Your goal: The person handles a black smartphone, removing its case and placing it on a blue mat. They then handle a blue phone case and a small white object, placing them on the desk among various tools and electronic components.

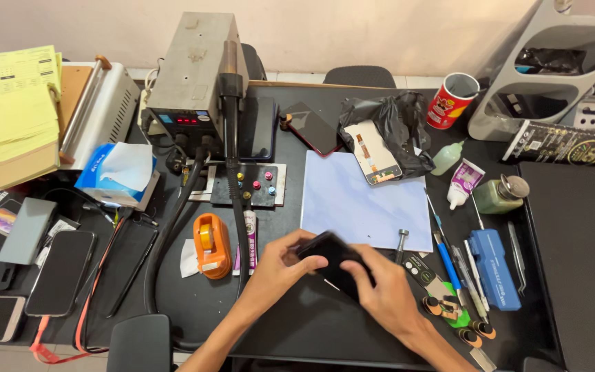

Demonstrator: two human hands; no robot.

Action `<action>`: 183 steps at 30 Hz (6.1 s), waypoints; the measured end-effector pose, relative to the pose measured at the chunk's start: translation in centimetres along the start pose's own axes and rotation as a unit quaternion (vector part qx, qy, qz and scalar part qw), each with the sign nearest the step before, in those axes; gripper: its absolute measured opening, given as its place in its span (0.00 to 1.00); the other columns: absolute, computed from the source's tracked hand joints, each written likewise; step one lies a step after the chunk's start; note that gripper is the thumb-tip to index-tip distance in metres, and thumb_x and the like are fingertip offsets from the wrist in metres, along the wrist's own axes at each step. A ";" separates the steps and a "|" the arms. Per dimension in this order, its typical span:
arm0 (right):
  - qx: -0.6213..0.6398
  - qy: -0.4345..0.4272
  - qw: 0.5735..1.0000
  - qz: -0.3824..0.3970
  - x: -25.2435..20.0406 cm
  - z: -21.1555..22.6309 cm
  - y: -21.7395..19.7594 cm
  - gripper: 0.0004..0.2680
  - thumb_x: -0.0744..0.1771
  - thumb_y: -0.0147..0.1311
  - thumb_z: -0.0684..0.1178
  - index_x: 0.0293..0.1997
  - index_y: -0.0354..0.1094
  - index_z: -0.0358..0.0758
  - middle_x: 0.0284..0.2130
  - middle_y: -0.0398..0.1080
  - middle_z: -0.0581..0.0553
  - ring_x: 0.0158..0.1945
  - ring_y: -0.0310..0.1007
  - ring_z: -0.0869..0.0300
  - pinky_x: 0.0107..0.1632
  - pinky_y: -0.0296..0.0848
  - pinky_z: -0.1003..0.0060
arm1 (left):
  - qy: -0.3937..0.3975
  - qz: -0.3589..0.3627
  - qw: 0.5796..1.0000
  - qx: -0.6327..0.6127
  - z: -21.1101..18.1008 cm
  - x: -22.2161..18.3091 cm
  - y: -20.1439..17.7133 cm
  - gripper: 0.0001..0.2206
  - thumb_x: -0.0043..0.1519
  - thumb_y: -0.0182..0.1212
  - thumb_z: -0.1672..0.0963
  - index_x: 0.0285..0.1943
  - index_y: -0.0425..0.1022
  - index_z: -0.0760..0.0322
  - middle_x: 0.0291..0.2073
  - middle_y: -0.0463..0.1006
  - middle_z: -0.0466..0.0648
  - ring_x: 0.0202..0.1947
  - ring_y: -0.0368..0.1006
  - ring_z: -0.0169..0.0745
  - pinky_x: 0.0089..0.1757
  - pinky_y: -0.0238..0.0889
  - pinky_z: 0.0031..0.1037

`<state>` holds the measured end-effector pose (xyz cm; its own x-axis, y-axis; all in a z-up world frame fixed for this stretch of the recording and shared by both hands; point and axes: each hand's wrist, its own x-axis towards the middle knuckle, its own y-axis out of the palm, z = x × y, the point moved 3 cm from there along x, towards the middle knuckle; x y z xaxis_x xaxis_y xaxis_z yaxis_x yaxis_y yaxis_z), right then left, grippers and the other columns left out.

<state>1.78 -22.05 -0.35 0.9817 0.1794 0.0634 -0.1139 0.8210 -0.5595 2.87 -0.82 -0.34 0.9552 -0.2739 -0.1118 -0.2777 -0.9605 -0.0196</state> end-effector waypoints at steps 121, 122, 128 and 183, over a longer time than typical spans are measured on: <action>-0.095 0.009 0.989 0.117 13.7 3.7 0.0 0.37 0.52 0.70 0.52 0.66 0.51 0.45 0.49 0.72 0.29 0.50 0.78 0.43 0.53 0.73 0.55 | 0.225 -0.269 0.931 0.101 -2.0 2.7 -2.9 0.19 0.68 0.58 0.60 0.69 0.67 0.70 0.56 0.73 0.58 0.55 0.75 0.49 0.52 0.70 0.32; -0.088 0.037 0.988 0.121 12.2 3.9 0.1 0.37 0.52 0.71 0.52 0.66 0.51 0.46 0.48 0.73 0.30 0.49 0.79 0.43 0.52 0.74 0.56 | 0.232 -0.272 0.924 0.134 -2.1 2.4 -2.6 0.19 0.67 0.59 0.61 0.68 0.69 0.70 0.56 0.72 0.58 0.55 0.75 0.50 0.51 0.70 0.33; -0.065 0.136 0.980 0.132 8.0 4.6 1.1 0.37 0.53 0.70 0.52 0.68 0.51 0.49 0.44 0.76 0.34 0.45 0.81 0.46 0.50 0.75 0.57 | 0.117 -0.234 0.955 0.140 -1.4 1.8 -1.9 0.15 0.66 0.59 0.60 0.62 0.74 0.66 0.47 0.74 0.54 0.42 0.78 0.48 0.39 0.71 0.31; -0.087 0.048 0.993 0.063 7.0 7.0 0.3 0.38 0.54 0.68 0.50 0.70 0.48 0.45 0.54 0.67 0.34 0.54 0.72 0.43 0.52 0.72 0.54 | 0.179 -0.210 0.958 0.073 -1.1 3.1 -3.1 0.14 0.59 0.68 0.61 0.53 0.77 0.70 0.49 0.70 0.50 0.41 0.78 0.36 0.43 0.73 0.26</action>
<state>7.58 -16.78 5.73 0.9724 0.2152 -0.0897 -0.2161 0.6874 -0.6934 6.80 1.20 0.52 0.9526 0.1113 0.2830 0.1529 -0.9798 -0.1292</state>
